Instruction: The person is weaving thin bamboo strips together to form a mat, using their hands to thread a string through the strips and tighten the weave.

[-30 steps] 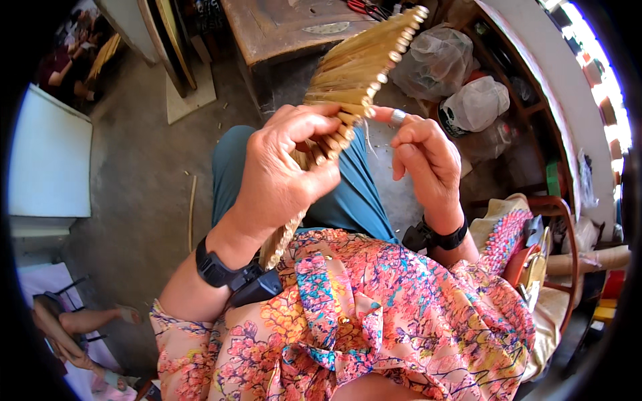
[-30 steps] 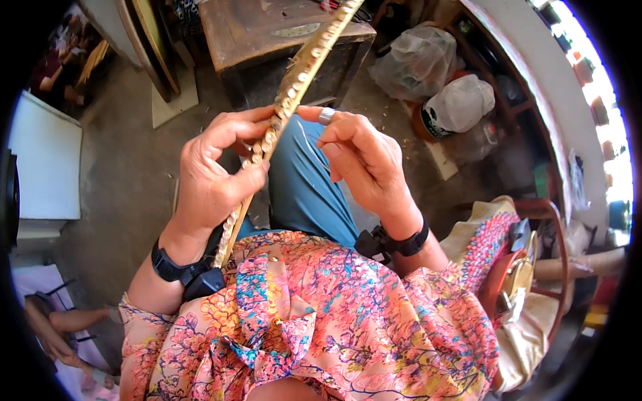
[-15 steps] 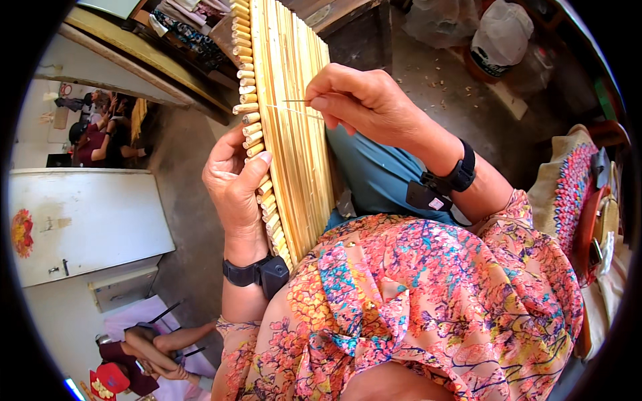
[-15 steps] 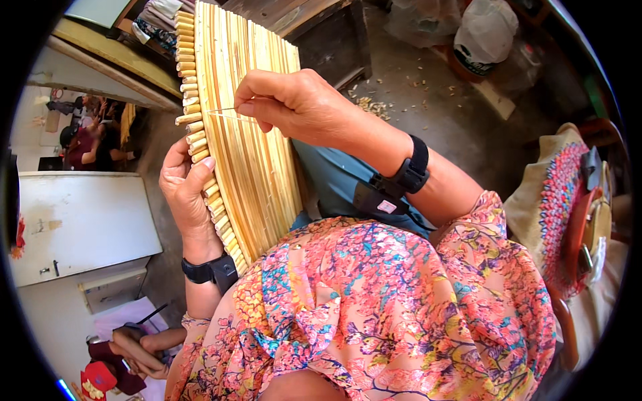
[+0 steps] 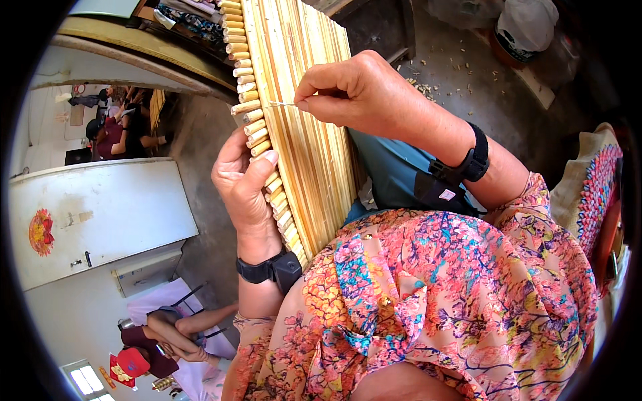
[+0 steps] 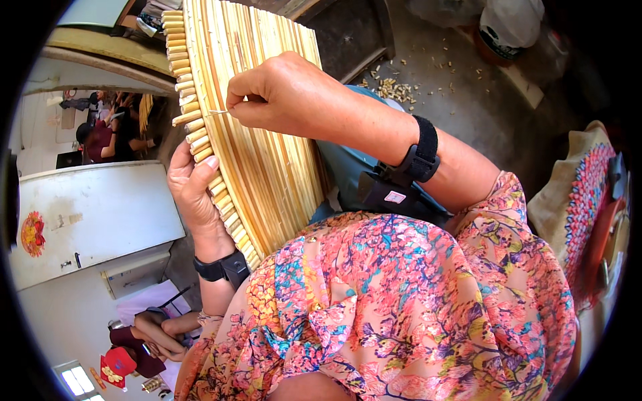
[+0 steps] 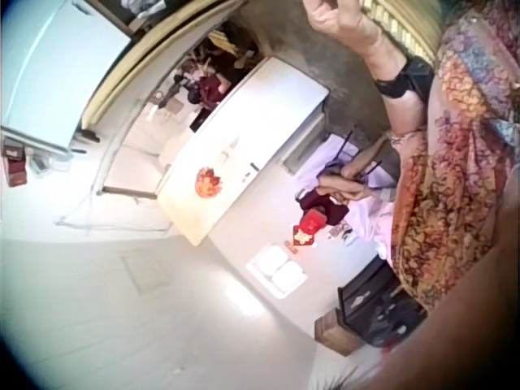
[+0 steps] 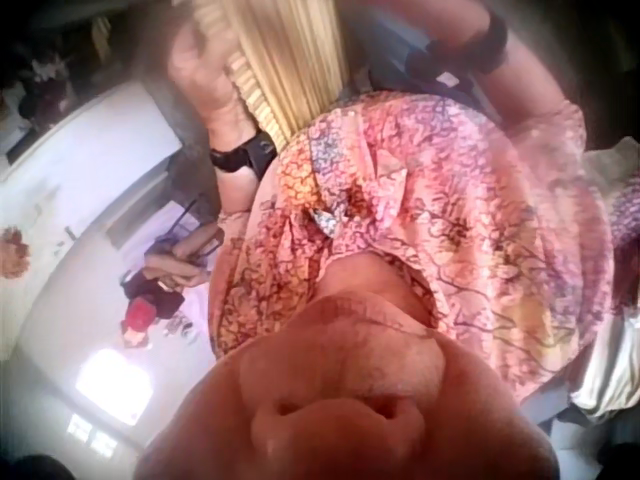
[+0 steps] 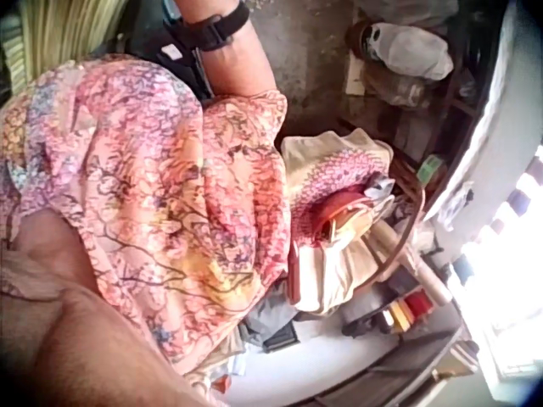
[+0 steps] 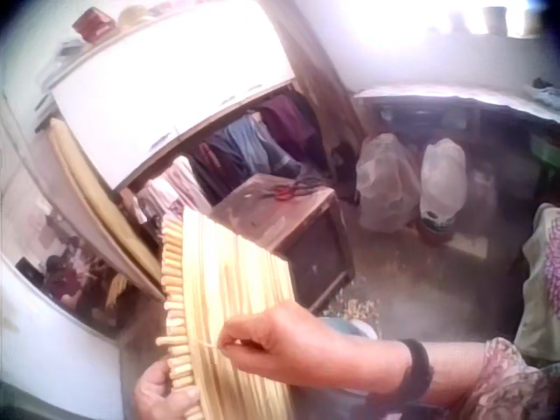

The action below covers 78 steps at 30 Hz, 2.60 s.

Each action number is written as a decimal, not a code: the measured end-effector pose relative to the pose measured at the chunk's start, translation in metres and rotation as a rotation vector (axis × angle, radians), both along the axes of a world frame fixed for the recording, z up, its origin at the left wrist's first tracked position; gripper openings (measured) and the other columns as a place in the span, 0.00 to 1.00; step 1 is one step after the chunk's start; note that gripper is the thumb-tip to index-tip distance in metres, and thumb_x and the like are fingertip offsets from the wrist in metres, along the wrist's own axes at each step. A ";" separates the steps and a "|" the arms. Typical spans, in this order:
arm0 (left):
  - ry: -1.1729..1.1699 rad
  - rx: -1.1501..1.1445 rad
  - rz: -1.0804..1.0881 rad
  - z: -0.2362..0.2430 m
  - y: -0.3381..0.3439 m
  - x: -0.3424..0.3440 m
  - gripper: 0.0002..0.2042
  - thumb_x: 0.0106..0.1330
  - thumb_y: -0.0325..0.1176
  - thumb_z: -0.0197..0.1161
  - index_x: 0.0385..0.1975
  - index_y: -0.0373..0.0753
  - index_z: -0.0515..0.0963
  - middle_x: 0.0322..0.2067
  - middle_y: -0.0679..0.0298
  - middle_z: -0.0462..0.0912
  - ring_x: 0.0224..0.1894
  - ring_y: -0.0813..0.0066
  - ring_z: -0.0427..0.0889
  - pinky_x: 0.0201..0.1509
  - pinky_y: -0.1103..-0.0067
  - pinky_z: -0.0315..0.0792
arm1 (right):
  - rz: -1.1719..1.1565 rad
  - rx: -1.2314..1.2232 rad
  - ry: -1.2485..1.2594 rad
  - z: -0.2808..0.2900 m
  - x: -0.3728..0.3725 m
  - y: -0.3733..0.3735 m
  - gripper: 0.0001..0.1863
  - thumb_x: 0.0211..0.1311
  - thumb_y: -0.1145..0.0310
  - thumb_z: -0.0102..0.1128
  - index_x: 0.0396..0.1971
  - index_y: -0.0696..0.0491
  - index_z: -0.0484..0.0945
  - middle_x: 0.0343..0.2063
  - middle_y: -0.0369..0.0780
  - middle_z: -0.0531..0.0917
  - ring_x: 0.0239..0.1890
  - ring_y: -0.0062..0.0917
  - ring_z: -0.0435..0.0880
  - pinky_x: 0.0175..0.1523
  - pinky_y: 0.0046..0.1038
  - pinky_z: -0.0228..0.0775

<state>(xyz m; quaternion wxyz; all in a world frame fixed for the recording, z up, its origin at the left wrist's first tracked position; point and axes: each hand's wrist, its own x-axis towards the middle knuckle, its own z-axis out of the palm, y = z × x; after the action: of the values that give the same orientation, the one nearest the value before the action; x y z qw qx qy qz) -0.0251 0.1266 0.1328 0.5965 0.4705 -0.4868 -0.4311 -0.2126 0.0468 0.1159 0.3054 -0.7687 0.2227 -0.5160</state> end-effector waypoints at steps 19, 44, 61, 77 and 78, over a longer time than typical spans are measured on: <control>-0.002 0.002 -0.001 0.005 0.016 0.000 0.24 0.47 0.24 0.60 0.47 0.25 0.71 0.41 0.54 0.78 0.43 0.70 0.77 0.53 0.78 0.68 | -0.022 -0.031 0.076 0.011 -0.005 0.012 0.05 0.52 0.72 0.59 0.28 0.57 0.79 0.18 0.42 0.79 0.19 0.23 0.79 0.26 0.22 0.69; 0.018 0.015 0.000 0.004 0.016 0.001 0.25 0.46 0.25 0.60 0.48 0.25 0.71 0.43 0.55 0.78 0.44 0.71 0.77 0.54 0.78 0.66 | -0.063 -0.187 0.173 0.015 -0.007 0.002 0.04 0.52 0.73 0.59 0.27 0.56 0.80 0.17 0.44 0.78 0.19 0.31 0.80 0.25 0.24 0.70; 0.054 0.015 -0.019 0.005 0.017 0.000 0.23 0.46 0.22 0.60 0.47 0.25 0.72 0.43 0.57 0.77 0.45 0.72 0.76 0.55 0.78 0.66 | 0.217 -0.608 0.187 0.043 -0.017 -0.029 0.08 0.48 0.75 0.54 0.16 0.56 0.65 0.13 0.42 0.69 0.17 0.37 0.71 0.22 0.32 0.63; 0.146 -0.035 -0.068 0.003 0.016 -0.006 0.20 0.46 0.20 0.60 0.43 0.26 0.75 0.48 0.55 0.75 0.46 0.74 0.75 0.53 0.79 0.67 | 0.231 -0.506 0.363 0.049 -0.014 -0.035 0.05 0.52 0.72 0.60 0.28 0.55 0.78 0.22 0.43 0.79 0.24 0.36 0.79 0.29 0.30 0.70; 0.113 -0.040 -0.104 0.006 0.015 -0.007 0.19 0.46 0.20 0.61 0.42 0.27 0.76 0.48 0.56 0.75 0.46 0.74 0.75 0.52 0.80 0.67 | 0.185 -0.424 0.407 0.043 -0.021 -0.032 0.05 0.53 0.72 0.60 0.29 0.55 0.78 0.22 0.43 0.79 0.25 0.37 0.78 0.29 0.31 0.70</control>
<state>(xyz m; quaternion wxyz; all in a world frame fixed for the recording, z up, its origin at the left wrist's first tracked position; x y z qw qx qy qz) -0.0324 0.1418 0.1393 0.6093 0.4075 -0.4845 -0.4775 -0.2338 0.0149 0.1591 0.1330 -0.9199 0.0957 -0.3562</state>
